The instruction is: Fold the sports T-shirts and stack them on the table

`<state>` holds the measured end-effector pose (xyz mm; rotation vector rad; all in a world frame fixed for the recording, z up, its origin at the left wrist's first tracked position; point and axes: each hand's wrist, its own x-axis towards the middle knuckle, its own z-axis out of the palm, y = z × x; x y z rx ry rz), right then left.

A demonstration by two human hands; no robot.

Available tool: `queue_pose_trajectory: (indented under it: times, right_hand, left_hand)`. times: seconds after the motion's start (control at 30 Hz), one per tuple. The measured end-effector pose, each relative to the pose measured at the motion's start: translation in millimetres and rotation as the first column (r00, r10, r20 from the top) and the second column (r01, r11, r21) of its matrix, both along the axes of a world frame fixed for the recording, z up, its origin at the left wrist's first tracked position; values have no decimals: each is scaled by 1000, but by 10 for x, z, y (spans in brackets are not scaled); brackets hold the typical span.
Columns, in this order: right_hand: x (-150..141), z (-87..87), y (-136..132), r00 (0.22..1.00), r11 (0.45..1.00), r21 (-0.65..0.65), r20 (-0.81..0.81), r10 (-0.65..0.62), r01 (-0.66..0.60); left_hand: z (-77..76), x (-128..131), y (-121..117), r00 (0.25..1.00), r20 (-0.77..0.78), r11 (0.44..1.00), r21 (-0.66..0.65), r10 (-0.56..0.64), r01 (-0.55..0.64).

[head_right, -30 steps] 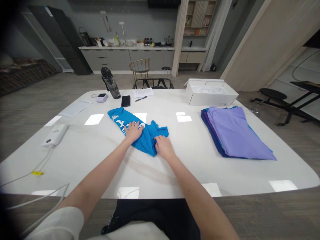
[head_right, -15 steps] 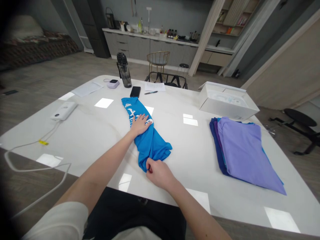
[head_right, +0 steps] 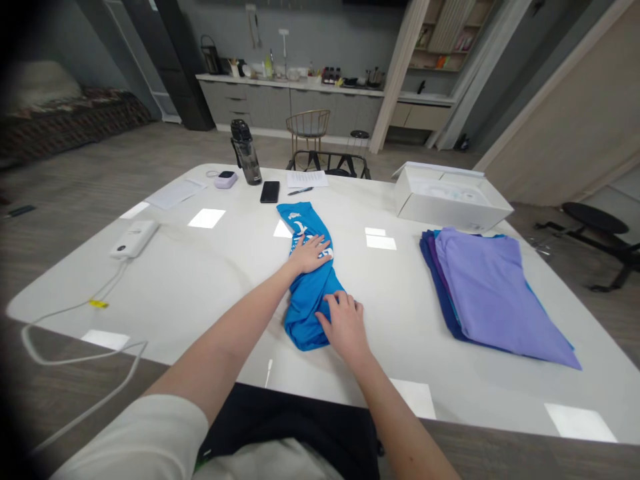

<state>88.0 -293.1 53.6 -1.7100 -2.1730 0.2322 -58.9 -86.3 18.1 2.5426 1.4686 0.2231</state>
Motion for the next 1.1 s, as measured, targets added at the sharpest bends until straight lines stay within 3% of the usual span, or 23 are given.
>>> queue_pose_trajectory:
  times: [0.13,0.37,0.47,0.63,0.7,0.77,0.87,0.93,0.97,1.03,1.1]
  right_hand:
    - [-39,-175,-167,998,1000,-8,59,-5,5]
    - [-80,-163,-408,998,997,-69,48,-32,35]
    - [-18,-141,-409,997,991,-125,70,-45,53]
    - [28,-97,-422,993,972,-223,107,-48,72]
    - [28,-67,-431,994,966,-246,99,-53,76]
    - [36,-28,-437,994,958,-276,91,-53,76]
    - [74,49,-427,998,941,-333,53,-40,56]
    - [105,106,-382,1000,933,-359,-13,-24,18]
    - [117,133,-338,999,932,-361,-51,-18,-1]
    - [123,176,-185,992,944,-329,-123,-22,-20]
    - [102,190,59,981,973,-230,-191,-45,0]
  left_hand:
    - [7,2,27,1000,-9,1000,1,-18,18]
    - [19,208,111,994,9,994,-16,-112,112]
    - [32,286,118,985,112,991,-30,-129,133]
    - [98,303,22,917,398,997,-69,7,22]
    - [135,268,-30,845,528,994,-102,88,-39]
    - [170,201,-67,707,680,980,-173,194,-102]
    - [210,26,-87,335,864,927,-349,375,-138]
    - [236,-135,-99,79,865,868,-492,496,-62]
    - [252,-219,-112,1,832,832,-554,554,16]
    - [289,-368,-157,-35,763,755,-630,645,179]
    - [324,-461,-229,29,742,715,-655,670,245]
